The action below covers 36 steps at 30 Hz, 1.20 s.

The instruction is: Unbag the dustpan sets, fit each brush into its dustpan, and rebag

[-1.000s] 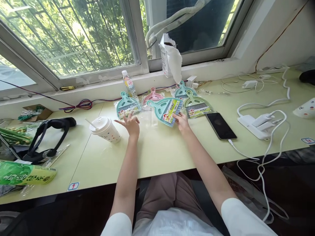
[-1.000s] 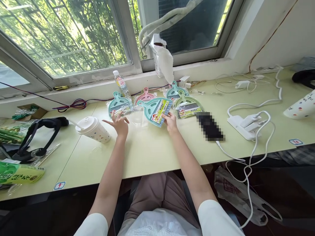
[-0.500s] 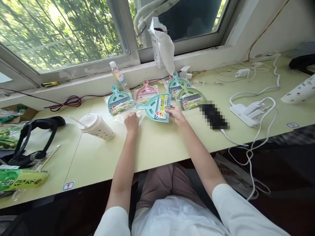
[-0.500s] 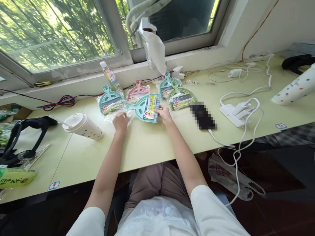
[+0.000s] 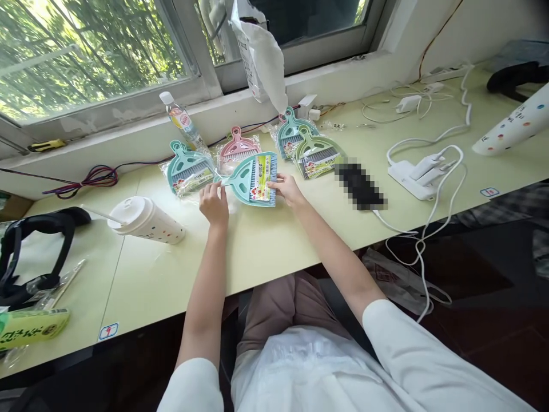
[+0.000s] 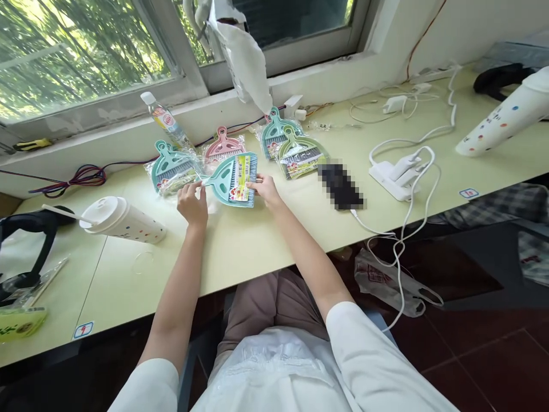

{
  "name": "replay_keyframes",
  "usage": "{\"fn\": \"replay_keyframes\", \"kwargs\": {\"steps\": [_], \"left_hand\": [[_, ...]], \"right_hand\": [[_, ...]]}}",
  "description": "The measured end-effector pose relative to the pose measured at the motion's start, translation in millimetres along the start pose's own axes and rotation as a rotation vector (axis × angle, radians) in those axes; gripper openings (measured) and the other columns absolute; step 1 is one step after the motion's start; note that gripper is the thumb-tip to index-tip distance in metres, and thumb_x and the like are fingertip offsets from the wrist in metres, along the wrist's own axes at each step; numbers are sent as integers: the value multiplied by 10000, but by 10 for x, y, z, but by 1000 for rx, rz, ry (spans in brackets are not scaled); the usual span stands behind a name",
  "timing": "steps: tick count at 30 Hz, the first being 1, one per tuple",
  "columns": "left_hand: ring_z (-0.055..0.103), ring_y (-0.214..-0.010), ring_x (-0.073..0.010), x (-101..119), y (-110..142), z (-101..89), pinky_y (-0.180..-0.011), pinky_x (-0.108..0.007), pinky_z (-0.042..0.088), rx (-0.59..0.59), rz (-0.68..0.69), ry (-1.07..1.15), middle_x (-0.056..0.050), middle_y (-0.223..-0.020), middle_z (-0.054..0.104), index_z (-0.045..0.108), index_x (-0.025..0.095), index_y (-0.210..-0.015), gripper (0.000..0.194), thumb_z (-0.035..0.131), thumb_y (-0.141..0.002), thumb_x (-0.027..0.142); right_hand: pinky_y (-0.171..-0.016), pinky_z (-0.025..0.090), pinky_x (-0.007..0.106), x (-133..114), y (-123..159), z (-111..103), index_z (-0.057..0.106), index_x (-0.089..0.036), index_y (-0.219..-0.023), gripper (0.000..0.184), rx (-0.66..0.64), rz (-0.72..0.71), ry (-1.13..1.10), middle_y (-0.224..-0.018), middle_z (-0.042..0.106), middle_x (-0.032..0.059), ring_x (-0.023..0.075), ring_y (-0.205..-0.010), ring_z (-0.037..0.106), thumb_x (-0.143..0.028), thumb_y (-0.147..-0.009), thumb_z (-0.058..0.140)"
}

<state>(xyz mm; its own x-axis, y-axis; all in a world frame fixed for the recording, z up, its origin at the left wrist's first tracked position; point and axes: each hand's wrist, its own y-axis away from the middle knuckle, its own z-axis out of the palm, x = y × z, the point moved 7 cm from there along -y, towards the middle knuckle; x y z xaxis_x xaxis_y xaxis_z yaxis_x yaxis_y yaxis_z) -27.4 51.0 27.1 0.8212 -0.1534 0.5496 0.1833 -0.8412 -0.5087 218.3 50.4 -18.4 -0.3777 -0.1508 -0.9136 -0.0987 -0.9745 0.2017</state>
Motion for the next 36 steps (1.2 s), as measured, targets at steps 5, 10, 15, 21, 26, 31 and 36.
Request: {"fn": "replay_keyframes", "kwargs": {"steps": [5,10,15,21,26,31,36], "left_hand": [[543,-1279,-276,217,76,62,-1155,-406,376,-47,107,114,-96,-1240,684,715,237,-1167,310,511,-993,394],[232,-1559,-289,238,138,-187,-1279,-510,178,253,-57,116,-137,-1610,362,462,241,-1470,634,663,-911,462],[269,-1561,-256,-112,86,-109,-1230,-452,344,333,-427,631,-147,-1652,276,233,277,-1564,812,646,-911,526],[617,-1287,-235,-19,53,478,-1028,-324,543,-276,-580,1268,-101,-1350,656,600,189,-1307,442,575,-946,444],[670,-1191,-244,216,196,569,-955,-344,587,-527,-490,1288,-49,-1247,717,617,234,-1312,502,708,-859,432],[661,-1221,-293,218,268,597,-1026,-409,566,-513,-535,1310,-90,-1228,724,640,206,-1245,520,779,-805,446],[620,-1289,-299,386,420,722,-1098,-423,517,-596,-591,1398,-100,-1207,735,676,164,-1150,423,735,-844,449]], "right_hand": [[-873,649,396,110,83,212,671,-171,-902,326,-103,7,-10,-809,780,18,182,-822,757,-189,-669,899],[-856,653,341,110,81,172,654,-198,-908,282,-25,-61,-133,-856,783,0,159,-825,751,-177,-710,854],[-897,641,370,146,75,175,647,-197,-931,264,-3,-49,-176,-914,788,25,189,-887,758,-149,-731,812],[-920,634,372,171,135,250,636,-197,-945,232,-8,-66,-174,-939,787,40,203,-961,754,-143,-759,764],[-918,627,358,102,145,181,588,-205,-938,230,76,-132,-130,-1017,769,53,191,-1000,737,-159,-772,739],[-907,631,382,104,135,273,559,-229,-972,320,-26,-132,-62,-1021,758,32,203,-1033,725,-192,-735,771],[-903,632,416,138,91,216,532,-229,-975,325,33,-139,-141,-1029,746,53,223,-1014,730,-205,-742,758]]}}
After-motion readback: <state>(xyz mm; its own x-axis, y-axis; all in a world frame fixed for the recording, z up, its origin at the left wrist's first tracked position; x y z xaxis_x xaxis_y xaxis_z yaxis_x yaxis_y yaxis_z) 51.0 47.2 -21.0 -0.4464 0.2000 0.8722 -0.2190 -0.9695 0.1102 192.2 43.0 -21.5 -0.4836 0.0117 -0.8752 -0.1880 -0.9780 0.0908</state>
